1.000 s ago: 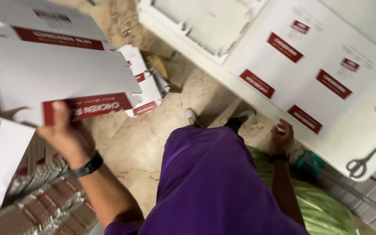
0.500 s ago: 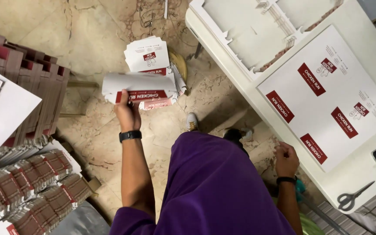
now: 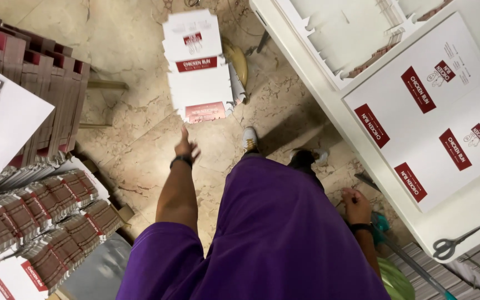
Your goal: Punching out pre-cut cardboard box templates from sheets and folding them into shape.
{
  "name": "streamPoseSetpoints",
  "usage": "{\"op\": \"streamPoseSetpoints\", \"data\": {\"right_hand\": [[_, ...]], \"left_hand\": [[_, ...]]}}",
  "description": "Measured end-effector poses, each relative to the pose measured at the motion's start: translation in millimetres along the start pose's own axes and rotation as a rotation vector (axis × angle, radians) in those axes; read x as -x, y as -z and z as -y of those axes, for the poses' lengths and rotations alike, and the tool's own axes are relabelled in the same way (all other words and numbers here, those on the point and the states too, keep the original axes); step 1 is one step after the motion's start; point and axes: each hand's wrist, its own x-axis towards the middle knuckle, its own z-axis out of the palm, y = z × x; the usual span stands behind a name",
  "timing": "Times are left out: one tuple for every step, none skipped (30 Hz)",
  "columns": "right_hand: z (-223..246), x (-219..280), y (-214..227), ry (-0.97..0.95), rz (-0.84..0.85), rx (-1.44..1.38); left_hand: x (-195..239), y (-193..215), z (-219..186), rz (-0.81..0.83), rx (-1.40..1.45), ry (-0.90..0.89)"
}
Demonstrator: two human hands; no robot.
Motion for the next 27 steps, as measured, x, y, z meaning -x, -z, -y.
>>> {"op": "streamPoseSetpoints", "data": {"right_hand": [[-25.5, -2.6, -6.8, -0.005, -0.004, -0.006], [-50.9, -5.4, -13.2, -0.08, 0.008, 0.0], [-76.0, -7.3, -21.6, -0.157, 0.02, 0.003], [-139.2, -14.8, -39.1, -0.163, 0.016, -0.005], [-196.6, -26.4, -53.9, -0.182, 0.071, 0.052], [-243.8, -53.3, -73.8, -0.2, 0.126, 0.108], [-239.7, -24.7, -53.7, -0.225, 0.106, 0.095], [-226.1, -6.4, -44.2, -0.229, 0.122, 0.091], [-206.3, 5.4, -40.0, -0.233, 0.133, 0.081], [-199.3, 19.6, -31.9, -0.237, 0.143, 0.07], [-189.7, 32.6, -30.0, -0.237, 0.161, 0.056], [-179.6, 43.9, -28.1, -0.237, 0.178, 0.041], [-173.8, 48.1, -28.0, -0.236, 0.199, 0.023], [-168.6, 51.5, -28.3, -0.234, 0.22, 0.005], [-163.8, 55.6, -29.7, -0.232, 0.241, -0.015], [-167.2, 47.8, -30.1, -0.252, 0.228, -0.042], [-171.4, 38.9, -30.2, -0.418, 0.109, -0.328], [-176.2, 29.2, -29.1, -0.578, -0.016, -0.616], [-175.2, 24.7, -23.9, -0.599, -0.034, -0.644], [-175.0, 19.4, -17.4, -0.545, -0.125, -0.617], [-177.3, 13.6, -8.1, -0.491, -0.216, -0.583], [-177.6, 11.4, 3.8, -0.515, -0.234, -0.605], [-175.9, 4.7, 14.5, -0.481, -0.289, -0.589], [-174.1, -2.3, 25.5, -0.448, -0.344, -0.57], [-170.5, -7.7, 39.6, -0.459, -0.348, -0.589], [-166.9, -13.2, 53.8, -0.44, -0.387, -0.595], [-165.1, -18.4, 70.8, -0.419, -0.424, -0.596]], "left_hand": [[-18.1, 6.8, 27.0, 0.004, -0.007, -0.002], [-36.0, 13.1, 53.7, -0.017, -0.157, 0.058], [-55.2, 19.9, 78.5, -0.037, -0.31, 0.117], [-45.3, 19.5, 89.8, -0.034, -0.32, 0.112], [-34.7, 17.6, 103.5, 0.016, -0.438, 0.061], [-23.8, 15.7, 117.9, 0.066, -0.555, 0.01], [-19.4, 12.4, 126.2, 0.089, -0.581, 0.01], [-14.6, 8.3, 135.0, 0.114, -0.631, 0.019], [-11.3, -0.4, 142.3, 0.144, -0.685, 0.022], [-10.9, -14.7, 145.4, 0.172, -0.714, 0.017], [-11.1, -24.5, 144.7, 0.188, -0.812, -0.035], [-10.9, -34.9, 144.5, 0.204, -0.91, -0.089], [-8.1, -48.8, 135.1, 0.22, -0.94, -0.099], [-4.6, -64.0, 126.7, 0.236, -1.054, -0.205], [-0.4, -78.8, 118.7, 0.252, -1.166, -0.313], [14.8, -97.9, 105.2, 0.269, -1.196, -0.326], [30.3, -119.2, 92.6, 0.27, -1.286, -0.449], [46.9, -142.1, 81.3, 0.272, -1.372, -0.575], [65.1, -164.9, 72.5, 0.293, -1.402, -0.59], [84.3, -188.8, 65.1, 0.342, -1.359, -0.741], [105.0, -213.1, 61.6, 0.394, -1.305, -0.886], [134.6, -238.6, 61.0, 0.421, -1.331, -0.897], [163.6, -262.6, 58.6, 0.475, -1.27, -1.015], [192.9, -286.6, 56.7, 0.531, -1.203, -1.128], [206.5, -309.4, 65.4, 0.541, -1.219, -1.14], [220.2, -331.8, 74.2, 0.59, -1.181, -1.286], [234.6, -352.6, 85.8, 0.638, -1.134, -1.427]]}}
